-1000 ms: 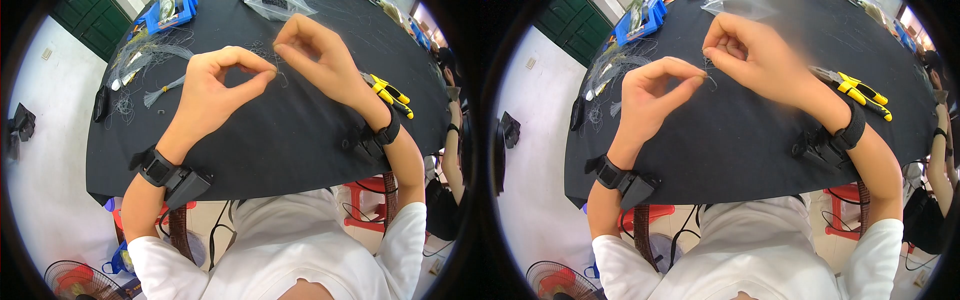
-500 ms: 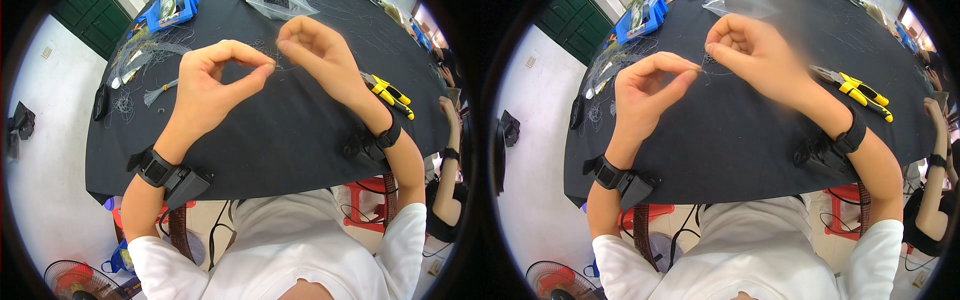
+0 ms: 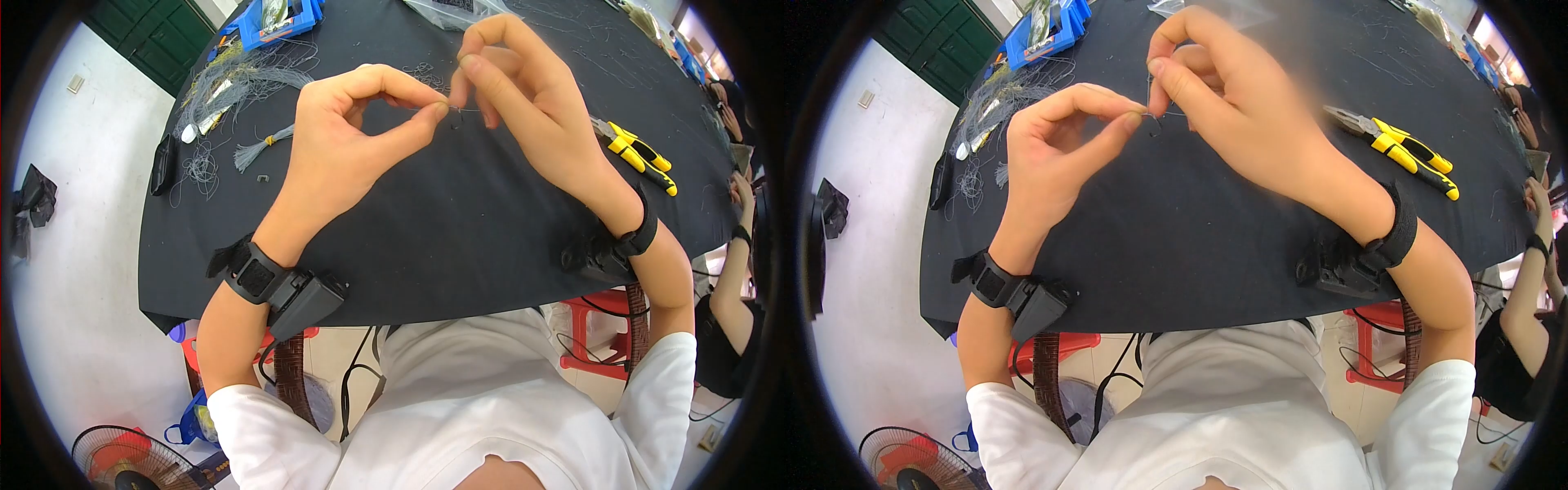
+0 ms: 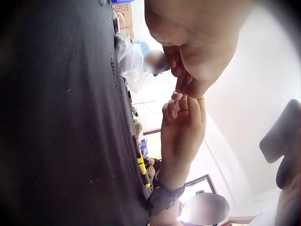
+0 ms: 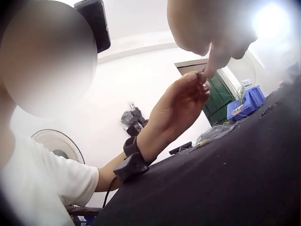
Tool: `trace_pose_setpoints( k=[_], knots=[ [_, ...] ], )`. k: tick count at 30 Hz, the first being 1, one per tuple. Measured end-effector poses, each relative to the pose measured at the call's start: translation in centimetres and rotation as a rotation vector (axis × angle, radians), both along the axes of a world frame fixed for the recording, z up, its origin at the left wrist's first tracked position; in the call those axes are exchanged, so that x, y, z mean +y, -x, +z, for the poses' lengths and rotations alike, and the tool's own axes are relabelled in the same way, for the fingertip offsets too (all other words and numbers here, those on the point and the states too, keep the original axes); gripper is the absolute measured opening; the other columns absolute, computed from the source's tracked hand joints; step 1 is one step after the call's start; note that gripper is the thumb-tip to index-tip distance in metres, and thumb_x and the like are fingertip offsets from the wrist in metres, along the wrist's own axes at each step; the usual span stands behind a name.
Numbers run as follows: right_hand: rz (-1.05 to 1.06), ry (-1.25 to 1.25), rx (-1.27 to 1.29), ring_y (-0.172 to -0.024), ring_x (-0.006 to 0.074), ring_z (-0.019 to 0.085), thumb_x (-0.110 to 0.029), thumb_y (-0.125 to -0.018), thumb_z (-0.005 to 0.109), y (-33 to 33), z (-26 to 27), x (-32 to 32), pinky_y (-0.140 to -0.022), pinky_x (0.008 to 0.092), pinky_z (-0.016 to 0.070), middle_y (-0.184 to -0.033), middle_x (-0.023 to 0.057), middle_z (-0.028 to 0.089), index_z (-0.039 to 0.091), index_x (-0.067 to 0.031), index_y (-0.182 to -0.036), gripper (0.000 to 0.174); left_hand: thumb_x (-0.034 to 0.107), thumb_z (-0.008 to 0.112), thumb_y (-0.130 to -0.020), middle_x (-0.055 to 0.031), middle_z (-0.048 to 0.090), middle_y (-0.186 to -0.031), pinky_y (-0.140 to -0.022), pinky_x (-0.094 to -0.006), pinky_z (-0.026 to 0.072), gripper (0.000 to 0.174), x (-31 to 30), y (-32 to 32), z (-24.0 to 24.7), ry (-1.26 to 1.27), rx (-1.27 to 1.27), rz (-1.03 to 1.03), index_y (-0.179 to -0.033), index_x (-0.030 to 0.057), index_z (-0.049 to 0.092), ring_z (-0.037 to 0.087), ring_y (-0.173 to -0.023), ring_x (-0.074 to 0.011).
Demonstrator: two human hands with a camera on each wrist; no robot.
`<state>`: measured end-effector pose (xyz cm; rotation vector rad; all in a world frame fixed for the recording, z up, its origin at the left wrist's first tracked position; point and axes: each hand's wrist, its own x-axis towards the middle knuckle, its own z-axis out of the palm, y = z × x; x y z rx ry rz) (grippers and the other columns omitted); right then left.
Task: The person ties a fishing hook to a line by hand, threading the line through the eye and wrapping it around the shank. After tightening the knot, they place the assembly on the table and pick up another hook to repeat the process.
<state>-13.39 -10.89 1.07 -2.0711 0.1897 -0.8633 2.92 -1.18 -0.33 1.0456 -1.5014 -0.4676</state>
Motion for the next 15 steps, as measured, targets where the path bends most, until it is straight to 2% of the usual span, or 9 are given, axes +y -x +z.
trace_pose_setpoints(
  k=[4, 7, 15],
  knots=[
    [-0.06, -0.008, 0.043, -0.061, 0.0048, 0.046, -0.016, -0.093, 0.045, 0.0, 0.1, 0.5, -0.057, 0.0182, 0.0382, -0.072, 0.0008, 0.055, 0.045, -0.0062, -0.099, 0.011, -0.002, 0.064, -0.072, -0.0057, 0.066, -0.079, -0.071, -0.0215, 0.0452, 0.01, 0.0, 0.0, -0.1, 0.009, -0.043, 0.025, -0.082, -0.0026, 0.065, 0.058, -0.074, -0.0087],
    [-0.014, -0.006, -0.093, -0.062, 0.0051, 0.047, -0.014, -0.093, 0.046, -0.7, -1.3, 0.2, -0.056, 0.0185, 0.038, -0.069, 0.0004, 0.054, 0.045, -0.0049, -0.099, 0.011, -0.001, 0.063, -0.072, -0.0054, 0.066, -0.078, -0.071, -0.0215, 0.0451, 0.01, 0.2, 0.6, 0.1, -0.015, -0.003, 0.014, -0.081, -0.0021, 0.065, 0.058, -0.074, -0.0088],
    [-0.143, 0.046, -0.067, -0.062, 0.0046, 0.047, -0.012, -0.092, 0.047, -0.9, -1.4, 1.3, -0.056, 0.0189, 0.0372, -0.066, 0.0004, 0.053, 0.044, -0.004, -0.099, 0.011, -0.001, 0.065, -0.072, -0.0053, 0.065, -0.078, -0.071, -0.0222, 0.0441, 0.01, 0.3, 1.3, 0.1, -0.008, 0.043, 0.018, -0.082, -0.0021, 0.066, 0.057, -0.075, -0.0087]
  ],
)
